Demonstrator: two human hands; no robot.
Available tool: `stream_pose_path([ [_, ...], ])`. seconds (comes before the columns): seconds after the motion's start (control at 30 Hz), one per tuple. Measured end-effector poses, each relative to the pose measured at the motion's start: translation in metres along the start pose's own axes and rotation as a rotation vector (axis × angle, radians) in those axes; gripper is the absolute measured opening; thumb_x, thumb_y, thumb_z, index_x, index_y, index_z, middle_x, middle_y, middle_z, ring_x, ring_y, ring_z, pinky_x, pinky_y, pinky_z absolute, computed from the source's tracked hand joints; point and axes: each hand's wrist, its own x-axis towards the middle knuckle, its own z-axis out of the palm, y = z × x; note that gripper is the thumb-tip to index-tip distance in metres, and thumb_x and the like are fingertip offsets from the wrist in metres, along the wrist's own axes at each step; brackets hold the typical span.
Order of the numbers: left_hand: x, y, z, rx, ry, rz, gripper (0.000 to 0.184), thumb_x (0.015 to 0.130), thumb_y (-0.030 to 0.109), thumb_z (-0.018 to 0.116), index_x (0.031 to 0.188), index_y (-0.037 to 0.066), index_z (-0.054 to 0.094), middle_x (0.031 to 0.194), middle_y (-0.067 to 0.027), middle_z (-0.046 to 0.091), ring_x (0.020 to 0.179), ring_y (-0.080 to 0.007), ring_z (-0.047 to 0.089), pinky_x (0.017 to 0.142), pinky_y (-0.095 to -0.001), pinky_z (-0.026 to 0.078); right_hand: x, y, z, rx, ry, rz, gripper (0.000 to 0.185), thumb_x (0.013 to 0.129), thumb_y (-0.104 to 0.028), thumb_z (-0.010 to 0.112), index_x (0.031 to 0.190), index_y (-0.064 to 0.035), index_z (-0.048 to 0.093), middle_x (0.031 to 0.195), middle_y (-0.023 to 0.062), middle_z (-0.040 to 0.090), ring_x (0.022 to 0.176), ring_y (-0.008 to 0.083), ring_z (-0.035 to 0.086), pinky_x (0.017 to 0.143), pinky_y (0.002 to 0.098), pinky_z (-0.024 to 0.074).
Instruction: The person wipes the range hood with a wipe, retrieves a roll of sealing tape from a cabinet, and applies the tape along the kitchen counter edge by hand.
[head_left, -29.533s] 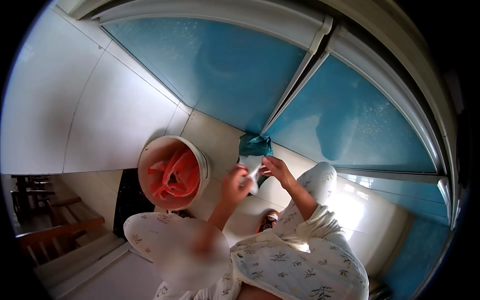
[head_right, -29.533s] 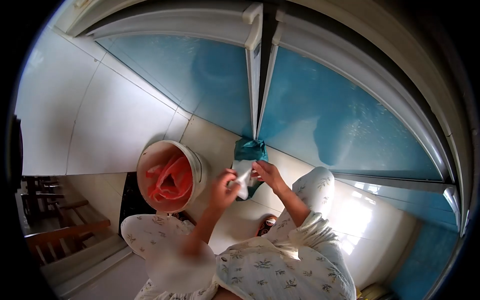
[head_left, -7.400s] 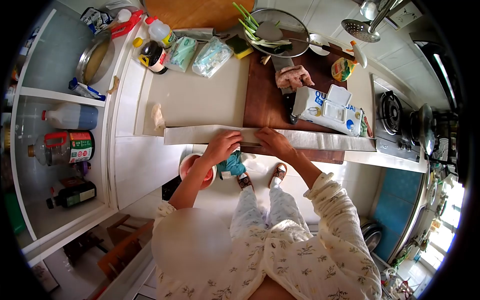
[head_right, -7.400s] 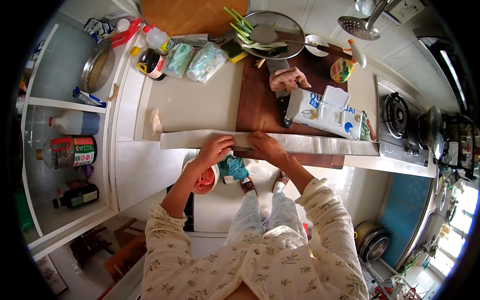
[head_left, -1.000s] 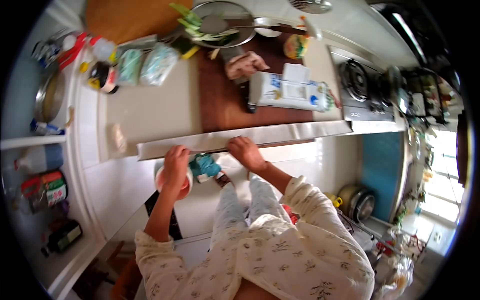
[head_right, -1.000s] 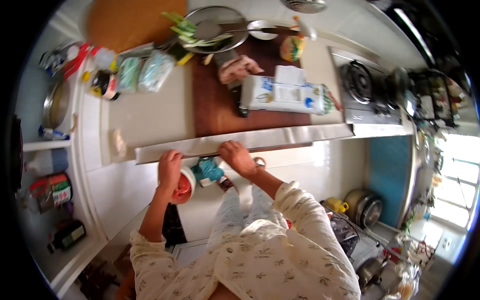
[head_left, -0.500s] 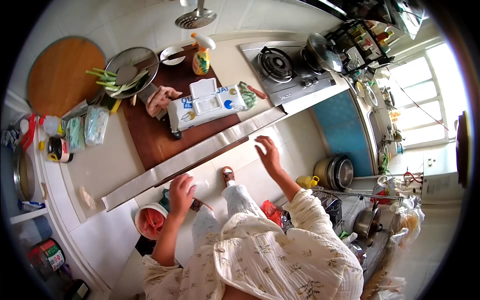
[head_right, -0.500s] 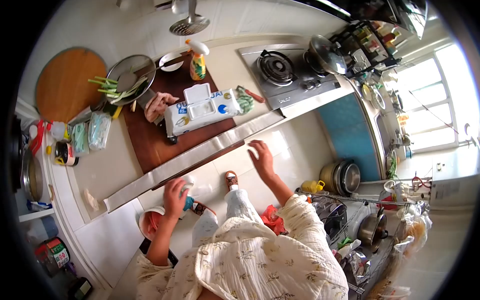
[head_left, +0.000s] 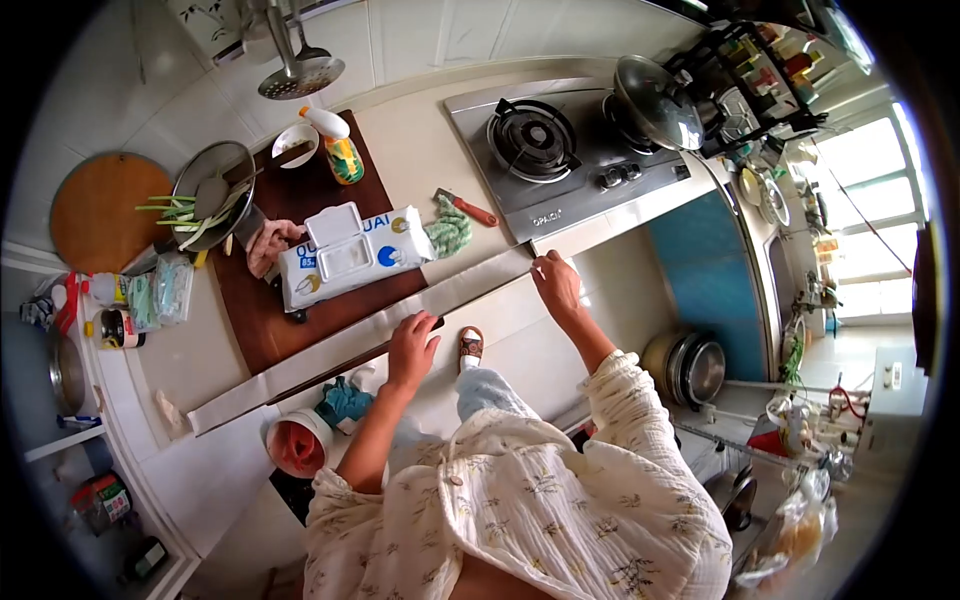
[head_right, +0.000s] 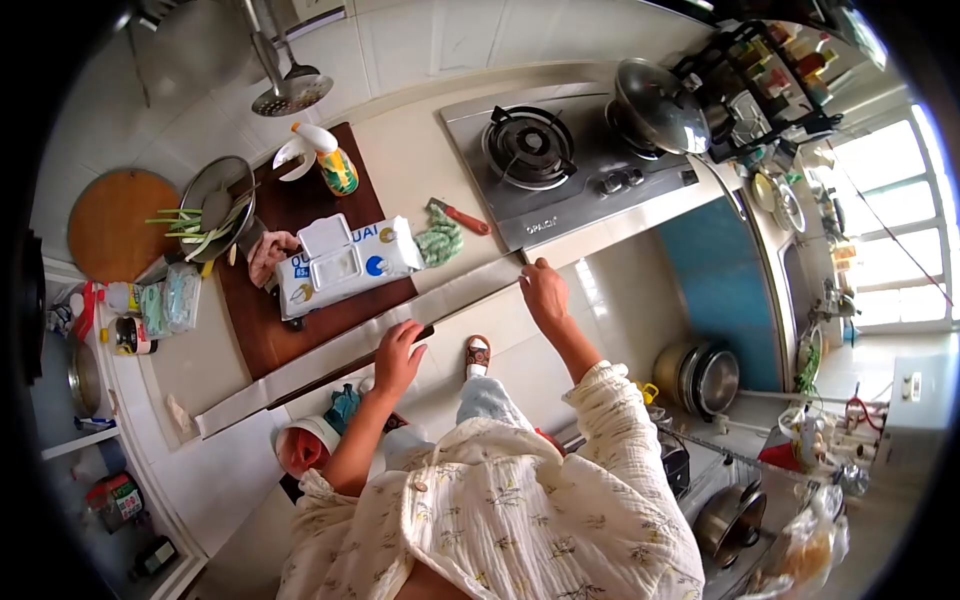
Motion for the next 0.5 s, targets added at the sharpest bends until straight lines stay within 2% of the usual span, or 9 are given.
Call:
stream_pose_path([
  [0.03, 0.009, 0.008, 0.012, 0.001, -0.001, -0.006, 0.037, 0.077, 0.009, 0.071, 0.112, 0.004, 0.060, 0.116, -0.0128, 0.058, 0.107, -0.0334, 0.055, 0.093, -0.0420, 0.045, 0.007, 0.006, -0.001, -0.051, 0.016, -0.108, 0.013, 0.078, -0.016, 0.069, 0.087, -0.0082, 0.067, 0.115, 0.0092, 0.059, 0.097, 0.0306, 0.058, 0.075, 0.0415, 0.0495],
  [0.13, 0.039, 0.032, 0.046, -0.001, 0.030, 0.004, 0.037, 0.077, 0.009, 0.071, 0.112, 0.004, 0.060, 0.115, -0.0128, 0.058, 0.107, -0.0331, 0.055, 0.092, -0.0418, 0.045, 0.022, 0.006, -0.016, -0.150, 0.095, -0.353, 0.016, 0.076, -0.018, 0.071, 0.090, -0.0091, 0.069, 0.127, 0.0111, 0.052, 0.112, 0.0302, 0.050, 0.082, 0.0428, 0.0468],
  [0.17, 0.047, 0.038, 0.059, -0.004, 0.042, 0.003, 0.037, 0.077, 0.010, 0.071, 0.111, 0.004, 0.060, 0.116, -0.0129, 0.058, 0.107, -0.0331, 0.055, 0.092, -0.0420, 0.045, 0.027, 0.012, -0.009, -0.130, 0.041, -0.374, 0.022, 0.076, -0.022, 0.073, 0.093, -0.0079, 0.070, 0.140, 0.0123, 0.042, 0.122, 0.0303, 0.044, 0.088, 0.0441, 0.0441],
  [0.27, 0.066, 0.052, 0.085, 0.054, -0.034, -0.018, 0.041, 0.073, 0.007, 0.072, 0.112, 0.004, 0.060, 0.118, -0.0139, 0.057, 0.109, -0.0336, 0.054, 0.094, -0.0428, 0.045, 0.037, 0.016, -0.001, -0.211, -0.022, -0.419, 0.029, 0.077, -0.028, 0.073, 0.096, -0.0053, 0.069, 0.147, 0.0131, 0.037, 0.127, 0.0304, 0.041, 0.088, 0.0428, 0.0442],
  [0.3, 0.070, 0.056, 0.088, 0.091, -0.054, -0.029, 0.042, 0.073, 0.006, 0.072, 0.113, 0.005, 0.060, 0.118, -0.0140, 0.057, 0.109, -0.0336, 0.054, 0.094, -0.0428, 0.045, 0.040, 0.015, -0.001, -0.243, -0.134, -0.373, 0.038, 0.080, -0.034, 0.071, 0.102, -0.0035, 0.069, 0.153, 0.0134, 0.028, 0.134, 0.0309, 0.035, 0.094, 0.0450, 0.0422],
  [0.4, 0.076, 0.058, 0.096, 0.178, -0.089, -0.051, 0.044, 0.072, 0.004, 0.071, 0.114, 0.005, 0.059, 0.121, -0.0142, 0.056, 0.111, -0.0336, 0.053, 0.094, -0.0430, 0.044, 0.039, 0.004, 0.006, -0.414, -0.185, -0.365, 0.044, 0.083, -0.038, 0.068, 0.111, -0.0043, 0.068, 0.155, 0.0132, 0.022, 0.139, 0.0312, 0.030, 0.100, 0.0486, 0.0386],
  [0.43, 0.075, 0.054, 0.100, 0.192, -0.079, -0.049, 0.044, 0.072, 0.004, 0.071, 0.114, 0.005, 0.059, 0.121, -0.0142, 0.056, 0.111, -0.0335, 0.053, 0.094, -0.0430, 0.044, 0.041, 0.003, 0.011, -0.450, -0.260, -0.340, 0.048, 0.085, -0.041, 0.065, 0.117, -0.0048, 0.067, 0.157, 0.0138, 0.017, 0.141, 0.0322, 0.025, 0.103, 0.0527, 0.0348],
  [0.47, 0.074, 0.051, 0.103, 0.205, -0.069, -0.046, 0.044, 0.071, 0.003, 0.071, 0.114, 0.005, 0.059, 0.122, -0.0141, 0.055, 0.112, -0.0334, 0.053, 0.094, -0.0430, 0.044, 0.044, 0.002, 0.013, -0.460, -0.282, -0.323, 0.048, 0.085, -0.042, 0.065, 0.116, -0.0048, 0.067, 0.157, 0.0144, 0.017, 0.141, 0.0325, 0.025, 0.103, 0.0534, 0.0345],
  [0.5, 0.074, 0.049, 0.105, 0.229, -0.044, -0.046, 0.037, 0.074, 0.002, 0.066, 0.110, 0.004, 0.061, 0.120, -0.0139, 0.057, 0.111, -0.0327, 0.053, 0.094, -0.0430, 0.044, 0.047, 0.000, 0.015, -0.472, -0.304, -0.306, 0.048, 0.086, -0.043, 0.064, 0.115, -0.0048, 0.067, 0.157, 0.0150, 0.018, 0.141, 0.0327, 0.025, 0.103, 0.0541, 0.0343],
])
